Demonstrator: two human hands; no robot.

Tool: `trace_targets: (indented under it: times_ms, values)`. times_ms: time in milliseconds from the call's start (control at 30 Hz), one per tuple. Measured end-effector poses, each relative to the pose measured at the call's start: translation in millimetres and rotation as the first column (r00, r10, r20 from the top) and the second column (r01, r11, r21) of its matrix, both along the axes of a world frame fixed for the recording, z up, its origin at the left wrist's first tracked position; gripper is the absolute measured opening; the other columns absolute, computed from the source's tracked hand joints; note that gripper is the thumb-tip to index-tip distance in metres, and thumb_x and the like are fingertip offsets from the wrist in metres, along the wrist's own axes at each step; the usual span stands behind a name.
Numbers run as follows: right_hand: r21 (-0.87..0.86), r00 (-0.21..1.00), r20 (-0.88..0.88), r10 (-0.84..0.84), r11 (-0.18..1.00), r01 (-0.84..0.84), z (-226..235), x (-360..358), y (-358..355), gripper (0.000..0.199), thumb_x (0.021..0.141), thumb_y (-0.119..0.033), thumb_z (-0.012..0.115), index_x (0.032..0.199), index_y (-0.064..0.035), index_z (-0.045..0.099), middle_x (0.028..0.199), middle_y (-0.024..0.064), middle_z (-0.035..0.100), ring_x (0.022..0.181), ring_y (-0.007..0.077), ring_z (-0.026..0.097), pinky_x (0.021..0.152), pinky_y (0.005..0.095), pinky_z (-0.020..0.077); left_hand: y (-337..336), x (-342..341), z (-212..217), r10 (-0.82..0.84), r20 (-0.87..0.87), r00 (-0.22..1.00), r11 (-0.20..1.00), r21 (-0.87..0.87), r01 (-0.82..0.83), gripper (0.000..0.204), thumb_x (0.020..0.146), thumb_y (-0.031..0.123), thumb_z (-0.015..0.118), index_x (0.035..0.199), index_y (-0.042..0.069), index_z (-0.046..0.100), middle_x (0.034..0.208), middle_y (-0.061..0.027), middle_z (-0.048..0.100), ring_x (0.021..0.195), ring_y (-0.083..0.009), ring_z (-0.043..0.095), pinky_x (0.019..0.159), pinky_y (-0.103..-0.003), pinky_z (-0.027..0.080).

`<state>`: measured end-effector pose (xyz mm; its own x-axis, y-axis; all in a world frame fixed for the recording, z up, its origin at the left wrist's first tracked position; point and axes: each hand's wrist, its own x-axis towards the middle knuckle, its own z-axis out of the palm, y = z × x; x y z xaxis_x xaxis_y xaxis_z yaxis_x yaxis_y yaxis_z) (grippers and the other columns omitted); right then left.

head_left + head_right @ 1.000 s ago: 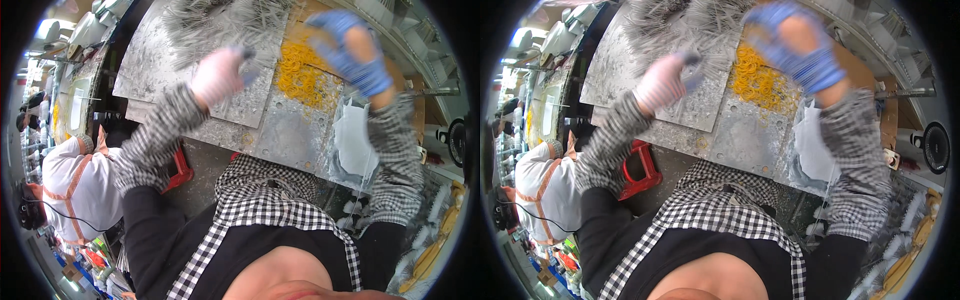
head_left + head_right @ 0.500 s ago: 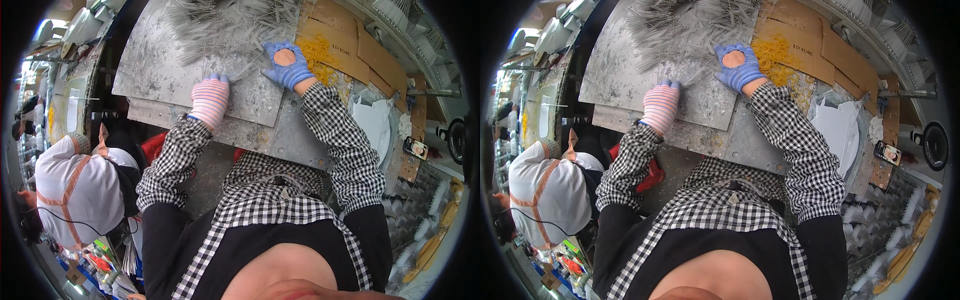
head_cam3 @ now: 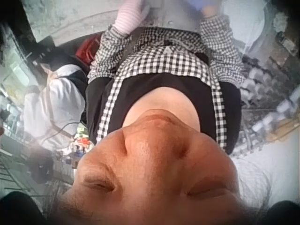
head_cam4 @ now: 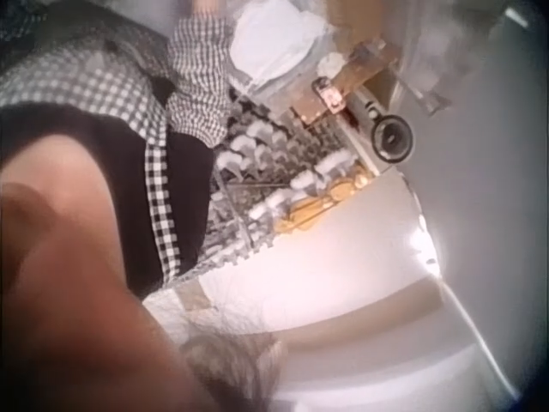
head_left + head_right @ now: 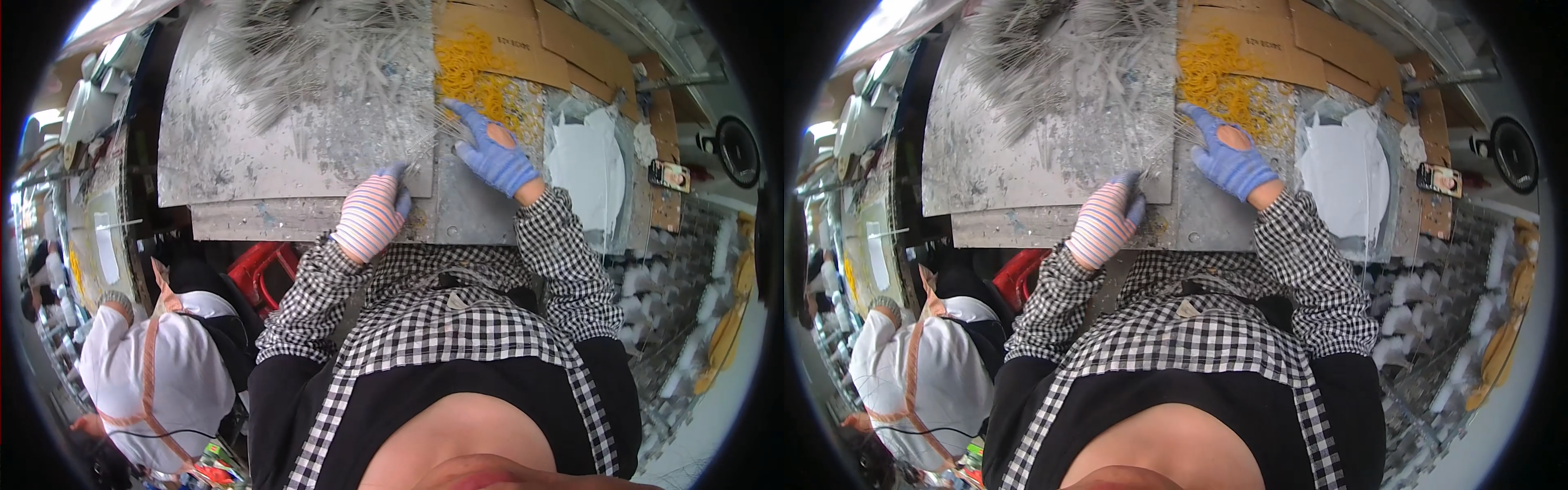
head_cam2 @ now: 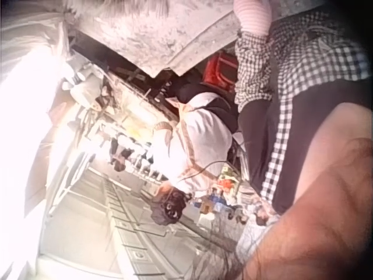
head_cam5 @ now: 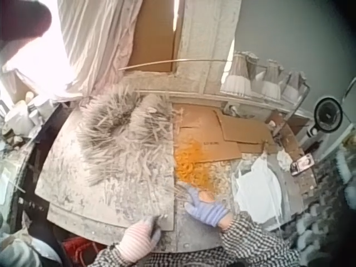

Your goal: Binding bundles of fibers with rubber bands and dipping the base in white adhesive to assemble shuttlecock components.

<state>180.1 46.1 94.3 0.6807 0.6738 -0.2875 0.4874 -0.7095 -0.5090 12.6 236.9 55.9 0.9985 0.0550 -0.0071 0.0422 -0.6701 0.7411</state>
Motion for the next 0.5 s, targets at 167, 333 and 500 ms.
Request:
trace_targets:
  times_ms: [167, 333, 500]
  values:
    - [0.341, 0.929, 0.282, -0.240, 0.930, 0.136, -16, -11, -60, 0.059, 0.084, -0.007, 0.055, 0.143, -0.0093, 0.052, 0.131, 0.0205, 0.062, 0.120, 0.0371, 0.060, 0.107, 0.0421, 0.0461, -42, 0, -5, 0.002, -0.090, 0.996, 0.999, -0.040, -0.005, 0.044, 0.089, 0.014, 0.061, 0.131, 0.001, 0.055, 0.110, -0.0267, 0.066, 0.098, -0.0417, 0.065, 0.086, -0.046, 0.053]
    - [0.405, 0.879, 0.413, -0.238, 0.913, 0.057, -16, -10, -106, 0.054, 0.083, -0.006, 0.055, 0.136, -0.0156, 0.060, 0.122, 0.0178, 0.065, 0.103, 0.0368, 0.066, 0.092, 0.0455, 0.0540, -65, -2, -6, 0.025, -0.429, 0.903, 0.642, -0.685, -0.344, 0.036, 0.096, 0.011, 0.055, 0.129, -0.004, 0.055, 0.114, -0.0161, 0.066, 0.096, -0.0213, 0.065, 0.082, -0.032, 0.054]
    - [0.450, 0.925, 0.368, -0.096, 0.889, -0.086, -5, -37, -137, 0.051, 0.083, -0.006, 0.055, 0.132, -0.0153, 0.064, 0.112, 0.0155, 0.068, 0.102, 0.0336, 0.066, 0.089, 0.0430, 0.0551, -115, -4, -23, 0.008, -0.378, 0.926, 0.071, -0.923, -0.378, 0.035, 0.097, 0.014, 0.056, 0.130, 0.003, 0.056, 0.121, -0.0117, 0.066, 0.095, -0.0165, 0.066, 0.077, -0.029, 0.053]
